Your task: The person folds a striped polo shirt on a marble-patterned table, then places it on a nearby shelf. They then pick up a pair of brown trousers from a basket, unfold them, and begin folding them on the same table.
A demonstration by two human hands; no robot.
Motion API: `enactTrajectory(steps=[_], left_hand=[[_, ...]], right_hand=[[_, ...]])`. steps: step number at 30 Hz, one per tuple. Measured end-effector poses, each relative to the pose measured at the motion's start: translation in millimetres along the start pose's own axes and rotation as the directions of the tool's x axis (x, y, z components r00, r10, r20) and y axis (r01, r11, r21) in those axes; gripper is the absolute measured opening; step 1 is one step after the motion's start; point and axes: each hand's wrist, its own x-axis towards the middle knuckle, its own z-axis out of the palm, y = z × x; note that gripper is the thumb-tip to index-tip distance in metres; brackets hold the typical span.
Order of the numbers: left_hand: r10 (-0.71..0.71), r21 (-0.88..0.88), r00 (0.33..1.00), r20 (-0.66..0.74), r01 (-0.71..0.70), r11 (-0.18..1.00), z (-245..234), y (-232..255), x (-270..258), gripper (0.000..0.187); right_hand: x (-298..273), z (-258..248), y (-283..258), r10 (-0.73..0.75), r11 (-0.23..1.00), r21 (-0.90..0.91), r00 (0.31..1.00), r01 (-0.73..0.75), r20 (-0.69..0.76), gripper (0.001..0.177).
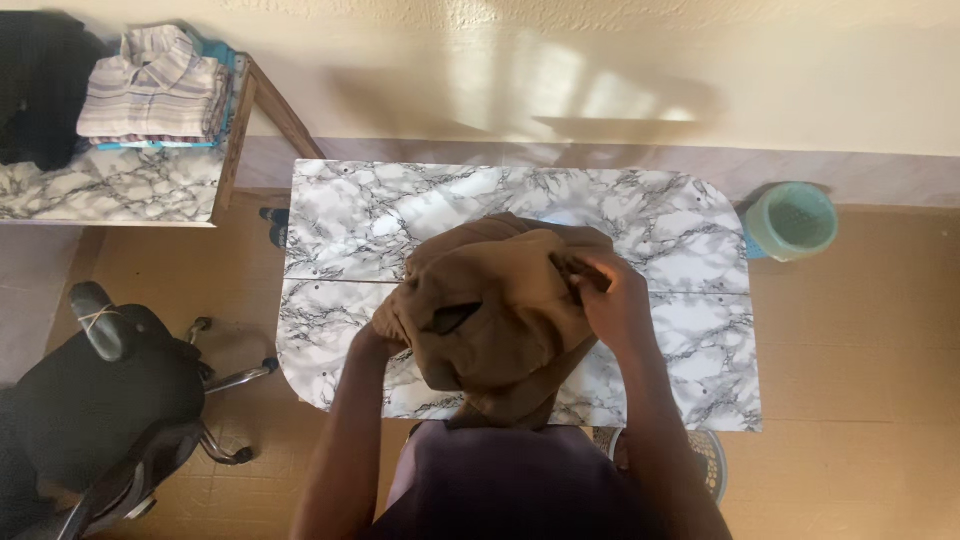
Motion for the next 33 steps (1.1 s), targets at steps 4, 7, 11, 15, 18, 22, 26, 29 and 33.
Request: enactTrajectory(steps=[4, 7, 11, 15, 18, 22, 26, 29, 33], left_hand=[[0.027, 0.150, 0.999, 0.027, -0.031, 0.988, -31.1, -18.1, -13.7, 0.050], [0.019, 0.028, 0.994, 0.104, -0.022, 0.999, -31.3, -0.8, -33.5, 0.039], [-0.118, 0.045, 0.906, -0.406, 0.148, 0.988, -9.2, 36.8, -61.7, 0.033], [0.062, 0.117, 0.692, -0.719, 0.033, 0.993, 15.5, 56.0, -65.3, 0.025], [0.533, 0.596, 0.505, -0.679, -0.043, 0.802, 45.1, 60.7, -55.3, 0.015], [0.540, 0.646, 0.627, -0.561, -0.076, 0.759, 110.1, 79.6, -49.5, 0.013], [0.540, 0.580, 0.747, -0.388, -0.257, 0.773, 186.2, 117.4, -59.2, 0.022], [0.466, 0.726, 0.826, -0.318, -0.104, 0.680, 223.2, 142.1, -69.8, 0.035], [0.516, 0.790, 0.829, -0.214, -0.163, 0.591, 237.8, 149.1, -66.2, 0.041]], right_hand=[[-0.3, -0.1, 12.7, -0.023, 0.975, -0.221, 1.000, 0.019, -0.015, 0.020], [-4.8, 1.1, 16.6, -0.067, 0.964, -0.260, 0.998, 0.059, -0.021, 0.015], [-11.7, 2.4, 11.3, -0.168, 0.949, -0.280, 0.984, 0.143, -0.066, 0.016], [-14.3, 1.1, -0.8, -0.147, 0.982, -0.123, 0.989, 0.142, -0.026, 0.011], [-17.0, 3.5, -10.3, -0.127, 0.990, -0.062, 0.992, 0.126, -0.012, 0.012], [-20.9, 7.9, -19.9, -0.198, 0.980, -0.019, 0.979, 0.197, -0.046, 0.012], [-24.9, 12.6, -26.1, -0.261, 0.965, 0.010, 0.965, 0.262, -0.039, 0.012], [-29.3, 16.1, -27.8, -0.243, 0.970, -0.031, 0.970, 0.242, -0.015, 0.014], [-33.6, 16.8, -21.0, -0.307, 0.945, 0.121, 0.951, 0.302, 0.021, 0.016]])
